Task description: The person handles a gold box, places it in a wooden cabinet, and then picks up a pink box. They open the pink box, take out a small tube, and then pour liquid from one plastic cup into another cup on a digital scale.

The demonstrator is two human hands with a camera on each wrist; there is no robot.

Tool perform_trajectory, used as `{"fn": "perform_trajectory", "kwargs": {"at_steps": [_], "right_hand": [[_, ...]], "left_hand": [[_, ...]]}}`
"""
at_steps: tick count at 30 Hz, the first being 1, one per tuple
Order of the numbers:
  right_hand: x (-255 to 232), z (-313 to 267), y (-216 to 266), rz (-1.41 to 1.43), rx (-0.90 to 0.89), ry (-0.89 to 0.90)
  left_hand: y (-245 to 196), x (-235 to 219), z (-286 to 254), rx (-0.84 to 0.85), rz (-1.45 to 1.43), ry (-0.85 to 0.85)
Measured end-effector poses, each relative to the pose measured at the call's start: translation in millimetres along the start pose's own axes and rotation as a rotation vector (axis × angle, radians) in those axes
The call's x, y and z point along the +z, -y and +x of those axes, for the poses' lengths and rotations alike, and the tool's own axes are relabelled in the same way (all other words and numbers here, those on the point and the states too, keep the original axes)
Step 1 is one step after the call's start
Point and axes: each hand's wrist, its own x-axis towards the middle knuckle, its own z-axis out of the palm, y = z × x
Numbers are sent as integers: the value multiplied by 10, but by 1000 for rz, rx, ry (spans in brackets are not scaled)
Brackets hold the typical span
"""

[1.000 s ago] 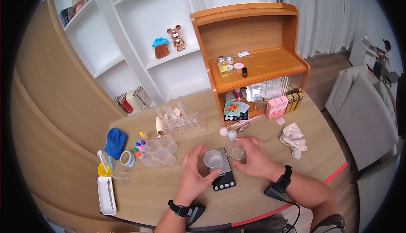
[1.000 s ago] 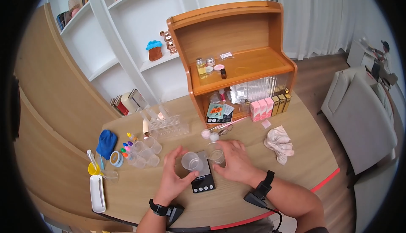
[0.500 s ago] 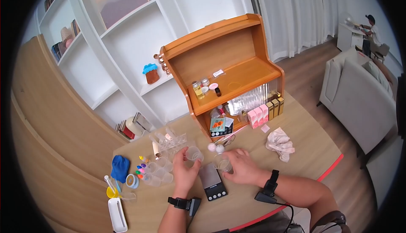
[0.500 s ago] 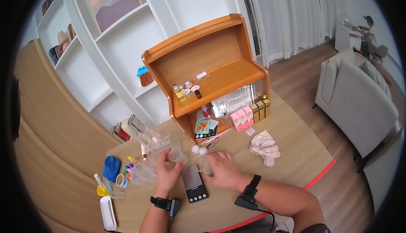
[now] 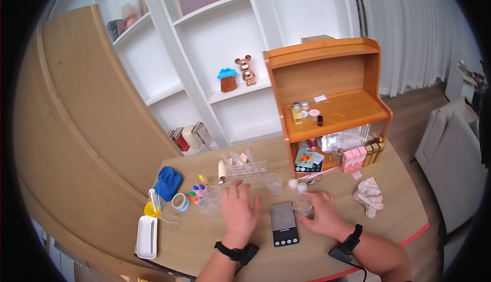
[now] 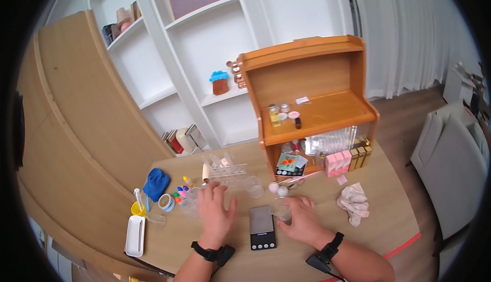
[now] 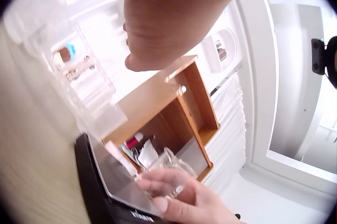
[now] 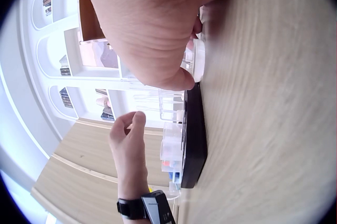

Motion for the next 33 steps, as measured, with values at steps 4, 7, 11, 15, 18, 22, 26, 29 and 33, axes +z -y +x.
{"fn": "perform_trajectory", "kwargs": {"at_steps": [4, 7, 11, 15, 18, 22, 26, 29, 33], "right_hand": [[-12, 1, 27, 18, 34, -7], [20, -1, -9, 2, 9, -24], [-7, 1, 31, -45, 31, -10], [3, 10, 24, -44, 24, -10], [0, 1, 17, -38, 17, -8], [-35, 10, 53, -21, 37, 6], [-46, 4, 63, -16, 57, -3], [-33, 2, 32, -23, 44, 7], [-4, -9, -6, -28, 49, 14]], "left_hand": [[339, -320, -86, -54, 184, -97], [526, -362, -210, -98, 221, -35], [677, -250, -340, -146, 159, 48], [751, -209, -404, -181, 112, 68], [751, -229, -437, -167, 115, 57], [608, -283, -411, -126, 59, 29], [336, -361, -335, -67, -139, 68], [90, -345, -303, 17, -325, 141], [-179, -215, -306, 125, -398, 246]]}}
